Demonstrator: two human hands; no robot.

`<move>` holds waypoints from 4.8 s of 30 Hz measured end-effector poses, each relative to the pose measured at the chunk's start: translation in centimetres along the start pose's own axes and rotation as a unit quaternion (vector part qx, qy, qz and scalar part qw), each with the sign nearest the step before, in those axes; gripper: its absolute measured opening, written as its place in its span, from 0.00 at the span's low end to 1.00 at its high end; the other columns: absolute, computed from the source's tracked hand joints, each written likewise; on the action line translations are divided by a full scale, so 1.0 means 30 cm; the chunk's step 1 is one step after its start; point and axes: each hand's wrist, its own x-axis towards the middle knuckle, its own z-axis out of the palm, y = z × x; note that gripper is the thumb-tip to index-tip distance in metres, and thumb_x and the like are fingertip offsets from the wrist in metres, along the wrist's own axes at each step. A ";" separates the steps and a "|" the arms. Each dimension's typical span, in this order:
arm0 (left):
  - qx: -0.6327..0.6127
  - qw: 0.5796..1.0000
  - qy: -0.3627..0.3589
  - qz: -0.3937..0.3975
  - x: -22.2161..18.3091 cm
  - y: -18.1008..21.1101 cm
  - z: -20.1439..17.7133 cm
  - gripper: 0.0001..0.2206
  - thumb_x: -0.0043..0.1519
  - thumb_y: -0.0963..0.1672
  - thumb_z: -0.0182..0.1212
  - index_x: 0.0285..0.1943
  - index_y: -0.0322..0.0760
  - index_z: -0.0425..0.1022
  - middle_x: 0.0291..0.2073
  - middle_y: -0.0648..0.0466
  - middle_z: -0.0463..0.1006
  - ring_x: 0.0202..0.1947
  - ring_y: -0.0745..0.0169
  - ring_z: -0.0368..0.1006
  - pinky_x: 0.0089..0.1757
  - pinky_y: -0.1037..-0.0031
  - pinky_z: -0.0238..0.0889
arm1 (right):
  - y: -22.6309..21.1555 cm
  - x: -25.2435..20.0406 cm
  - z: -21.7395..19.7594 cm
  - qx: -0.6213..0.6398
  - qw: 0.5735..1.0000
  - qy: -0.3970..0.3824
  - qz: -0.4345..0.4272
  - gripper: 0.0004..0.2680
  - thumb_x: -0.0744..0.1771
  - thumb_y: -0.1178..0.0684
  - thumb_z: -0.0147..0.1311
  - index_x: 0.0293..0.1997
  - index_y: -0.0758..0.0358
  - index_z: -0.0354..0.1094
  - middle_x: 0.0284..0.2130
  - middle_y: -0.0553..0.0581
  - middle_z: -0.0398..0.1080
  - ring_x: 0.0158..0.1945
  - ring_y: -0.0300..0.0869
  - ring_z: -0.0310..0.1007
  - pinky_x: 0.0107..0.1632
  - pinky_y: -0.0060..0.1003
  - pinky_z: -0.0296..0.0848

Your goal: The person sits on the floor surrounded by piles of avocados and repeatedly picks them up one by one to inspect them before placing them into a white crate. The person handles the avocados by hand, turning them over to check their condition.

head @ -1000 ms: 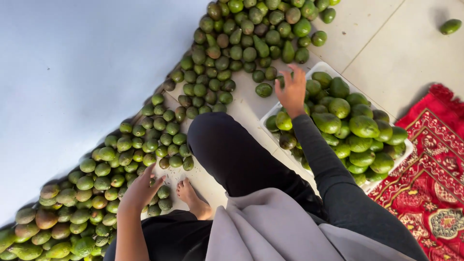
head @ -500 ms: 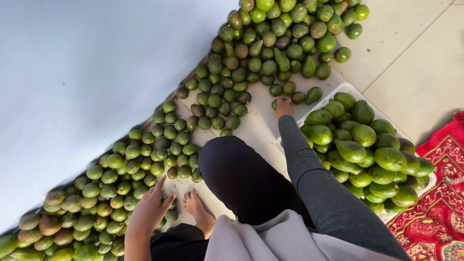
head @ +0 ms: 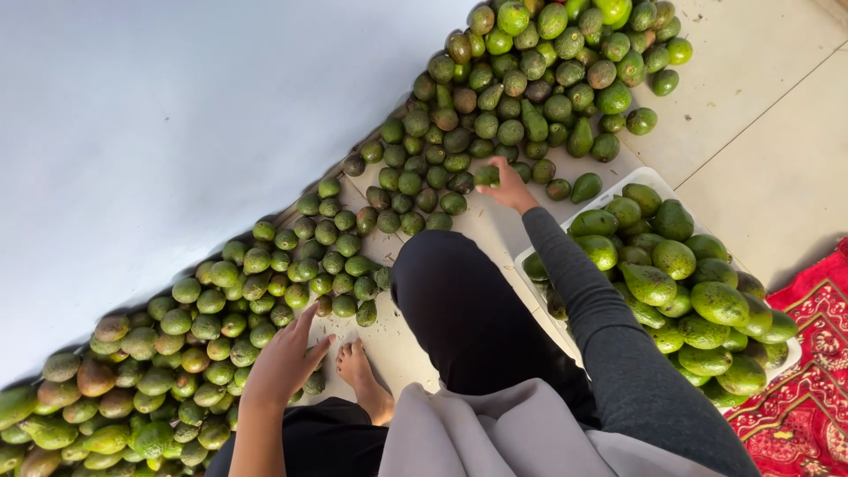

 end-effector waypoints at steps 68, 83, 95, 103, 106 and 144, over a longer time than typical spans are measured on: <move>-0.293 0.728 0.495 0.373 -0.129 0.234 -0.101 0.35 0.63 0.46 0.77 0.78 0.41 0.61 0.66 0.44 0.68 0.61 0.28 0.73 0.53 0.38 0.77 | -1.028 -0.569 0.221 0.133 0.777 -0.185 -0.587 0.25 0.70 0.32 0.51 0.64 0.67 0.65 0.39 0.69 0.77 0.43 0.62 0.80 0.38 0.55 0.73; -0.539 0.630 0.408 0.383 -0.025 0.208 -0.051 0.35 0.66 0.42 0.74 0.81 0.39 0.60 0.64 0.34 0.74 0.58 0.37 0.78 0.50 0.55 0.84 | -1.010 -0.511 0.216 -0.117 0.602 0.108 -0.782 0.27 0.64 0.63 0.69 0.71 0.52 0.63 0.69 0.71 0.60 0.62 0.61 0.72 0.49 0.52 0.80; -0.446 0.667 0.447 0.396 -0.090 0.217 -0.081 0.33 0.67 0.43 0.74 0.81 0.45 0.62 0.75 0.47 0.64 0.73 0.29 0.60 0.62 0.35 0.69 | -0.976 -0.488 0.222 0.181 0.761 -0.139 -0.608 0.23 0.71 0.41 0.56 0.67 0.71 0.59 0.48 0.66 0.70 0.48 0.56 0.78 0.48 0.54 0.79; -0.532 0.637 0.415 0.374 -0.100 0.232 -0.079 0.33 0.63 0.41 0.77 0.78 0.43 0.66 0.61 0.36 0.73 0.56 0.34 0.79 0.50 0.51 0.83 | -0.895 -0.406 0.242 0.135 0.780 -0.131 -0.597 0.15 0.74 0.44 0.49 0.57 0.65 0.52 0.32 0.66 0.71 0.31 0.51 0.75 0.34 0.45 0.75; -0.565 0.611 0.412 0.370 -0.059 0.200 -0.077 0.31 0.66 0.41 0.73 0.78 0.45 0.66 0.58 0.38 0.76 0.53 0.43 0.80 0.48 0.57 0.84 | -1.012 -0.520 0.210 0.154 0.744 -0.154 -0.632 0.14 0.72 0.56 0.53 0.62 0.65 0.53 0.53 0.70 0.62 0.52 0.60 0.71 0.47 0.50 0.78; -0.579 0.621 0.370 0.378 -0.088 0.198 -0.086 0.24 0.72 0.41 0.66 0.77 0.44 0.65 0.68 0.23 0.60 0.60 0.22 0.73 0.47 0.47 0.82 | -1.085 -0.604 0.175 0.115 0.705 -0.131 -0.687 0.13 0.65 0.66 0.64 0.50 0.63 0.66 0.67 0.68 0.60 0.73 0.65 0.59 0.65 0.56 0.72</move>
